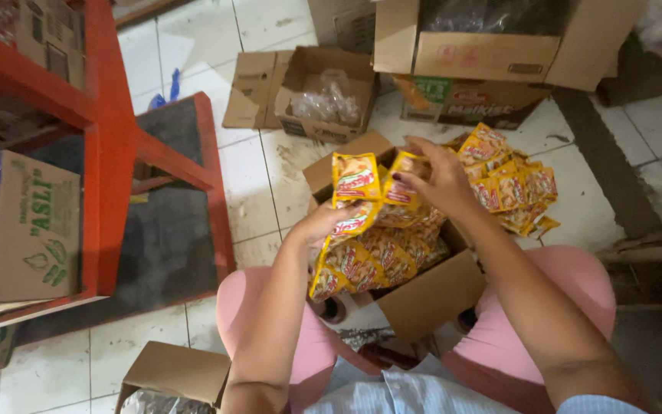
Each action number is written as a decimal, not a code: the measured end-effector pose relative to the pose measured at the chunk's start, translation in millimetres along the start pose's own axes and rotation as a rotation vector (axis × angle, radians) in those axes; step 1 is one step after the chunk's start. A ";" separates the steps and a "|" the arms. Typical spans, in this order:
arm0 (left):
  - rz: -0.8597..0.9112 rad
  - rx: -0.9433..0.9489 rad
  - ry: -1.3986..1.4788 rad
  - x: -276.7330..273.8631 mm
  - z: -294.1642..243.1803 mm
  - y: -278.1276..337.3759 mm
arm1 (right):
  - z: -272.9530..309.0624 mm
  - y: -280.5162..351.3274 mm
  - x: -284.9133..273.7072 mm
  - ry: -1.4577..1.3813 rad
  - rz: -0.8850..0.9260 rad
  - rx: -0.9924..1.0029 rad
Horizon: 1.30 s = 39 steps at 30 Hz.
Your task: The person packs seasoning packets into a cardboard box by hand while sitting on the tiled floor of a storage room.
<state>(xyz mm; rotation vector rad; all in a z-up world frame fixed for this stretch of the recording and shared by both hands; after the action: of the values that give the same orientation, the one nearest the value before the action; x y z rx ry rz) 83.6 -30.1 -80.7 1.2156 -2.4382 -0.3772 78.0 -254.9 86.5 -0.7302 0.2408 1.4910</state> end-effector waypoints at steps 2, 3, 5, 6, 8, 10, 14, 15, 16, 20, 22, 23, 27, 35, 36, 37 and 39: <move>-0.037 -0.047 0.113 -5.9 -17.0 10.5 | 6.2 4.2 -20.1 0.065 -0.084 -0.183; -0.064 -0.021 0.160 -7.1 -32.6 17.0 | -5.3 5.8 -28.6 0.083 -0.076 -0.144; -0.097 0.011 0.239 -1.3 -66.5 31.6 | -32.3 10.7 -47.2 0.113 -0.048 -0.041; -0.103 0.017 0.271 5.3 -83.9 39.2 | -46.7 13.8 -56.1 0.126 -0.028 0.022; -0.072 0.081 0.308 23.0 -130.2 49.2 | -64.4 15.6 -69.8 0.121 -0.019 0.069; 0.009 0.179 0.327 52.5 -180.0 55.9 | -71.6 20.6 -85.0 0.091 -0.033 0.051; 0.061 0.297 0.306 106.4 -277.0 74.1 | -84.0 31.8 -103.1 0.063 0.070 0.174; 0.090 0.392 0.241 124.9 -304.2 83.3 | -75.1 33.7 -107.9 0.028 0.057 0.115; 0.121 0.486 0.176 143.4 -331.0 93.5 | -65.3 35.8 -114.4 -0.007 0.043 0.055; 0.173 0.452 0.140 203.6 -399.9 109.4 | -48.1 44.3 -140.9 -0.369 -0.088 0.066; 0.270 0.514 0.070 223.8 -430.6 129.0 | -24.5 47.9 -165.3 -0.082 -0.263 -0.172; 0.316 0.540 0.039 231.1 -436.9 135.0 | -25.9 49.5 -170.9 -0.188 -0.278 -0.190; 0.067 0.420 0.017 205.4 -379.7 106.9 | -21.1 57.4 -184.8 -0.402 -0.297 -0.275; 0.244 0.128 0.547 161.2 -183.1 41.6 | 5.3 63.1 -78.0 -0.267 0.120 -0.124; 0.210 0.101 0.532 154.8 -170.7 39.6 | 1.8 61.9 -68.4 -0.321 0.101 -0.080; 0.182 0.081 0.513 151.4 -163.0 34.8 | -2.0 56.6 -62.6 -0.370 0.076 -0.043; 0.195 0.072 0.461 148.8 -157.9 33.5 | -2.6 50.5 -69.4 -0.328 0.023 -0.087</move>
<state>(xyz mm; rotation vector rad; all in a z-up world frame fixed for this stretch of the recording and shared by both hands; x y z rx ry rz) 50.3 -140.7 106.0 0.9518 -2.1517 0.0468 23.5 -317.2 109.3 -0.5422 -0.0653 1.6247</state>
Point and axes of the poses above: each hand's wrist, its own y-axis away from the middle knuckle, its own x-axis out of the palm, z = x × y, the point moved 9 cm from there along -y, towards the middle knuckle, and after that the axes turned 1 degree about -x, right-handed, at the moved point
